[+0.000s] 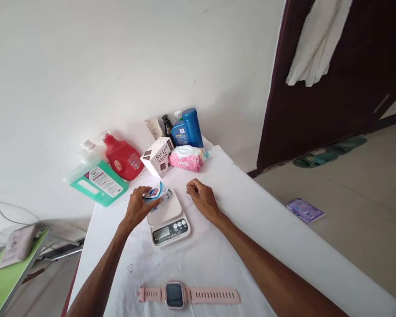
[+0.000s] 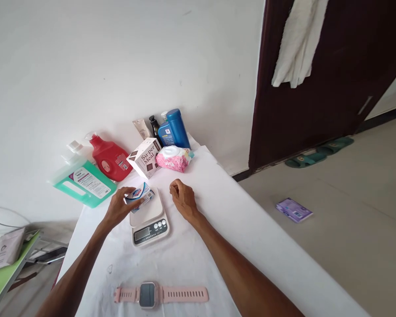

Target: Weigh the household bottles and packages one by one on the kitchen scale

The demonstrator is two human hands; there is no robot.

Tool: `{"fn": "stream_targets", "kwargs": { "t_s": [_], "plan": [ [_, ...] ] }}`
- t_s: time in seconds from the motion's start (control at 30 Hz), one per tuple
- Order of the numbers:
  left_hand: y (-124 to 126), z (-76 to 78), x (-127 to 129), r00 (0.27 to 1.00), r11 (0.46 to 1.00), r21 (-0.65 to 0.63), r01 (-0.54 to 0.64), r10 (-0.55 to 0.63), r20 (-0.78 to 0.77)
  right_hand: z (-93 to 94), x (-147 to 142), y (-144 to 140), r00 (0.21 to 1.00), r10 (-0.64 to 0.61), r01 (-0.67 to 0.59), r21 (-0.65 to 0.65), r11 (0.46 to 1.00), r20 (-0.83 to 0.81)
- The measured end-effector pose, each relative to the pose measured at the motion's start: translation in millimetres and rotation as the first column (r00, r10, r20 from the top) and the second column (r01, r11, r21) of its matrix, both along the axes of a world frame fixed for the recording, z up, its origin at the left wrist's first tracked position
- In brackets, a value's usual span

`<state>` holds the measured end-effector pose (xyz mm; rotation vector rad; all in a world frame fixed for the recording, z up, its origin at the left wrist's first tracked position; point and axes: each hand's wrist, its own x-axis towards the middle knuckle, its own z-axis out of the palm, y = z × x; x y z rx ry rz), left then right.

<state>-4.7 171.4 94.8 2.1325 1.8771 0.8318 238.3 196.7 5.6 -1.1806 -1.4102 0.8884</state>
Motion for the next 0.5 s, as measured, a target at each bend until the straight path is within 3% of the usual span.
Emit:
{"fn": "stream_targets", "kwargs": {
  "t_s": [0.13,0.23,0.3,0.4,0.5],
  "plan": [
    [36,38.4,13,0.999,0.99,0.138,-0.03,0.024,0.04,-0.9,0,0,1.0,-0.012,0.012,0.012,1.0,0.006],
    [86,76.3,33,0.998,0.968,0.249,-0.035,0.045,-0.033,-2.5,0,0,1.0,-0.017,0.017,0.002,1.0,0.011],
    [123,93.3,47,0.996,0.965,0.259,-0.042,0.062,-0.069,-3.7,0,0,1.0,-0.011,0.011,0.001,1.0,0.009],
    [170,97.0,62,0.99,0.975,0.206,-0.088,0.108,-0.087,-4.6,0,1,1.0,-0.017,0.017,0.005,1.0,0.007],
    [197,81.7,67,0.98,0.971,0.167,-0.17,0.184,-0.075,-3.6,1,1,1.0,-0.026,0.026,-0.005,1.0,0.006]
  ]
}}
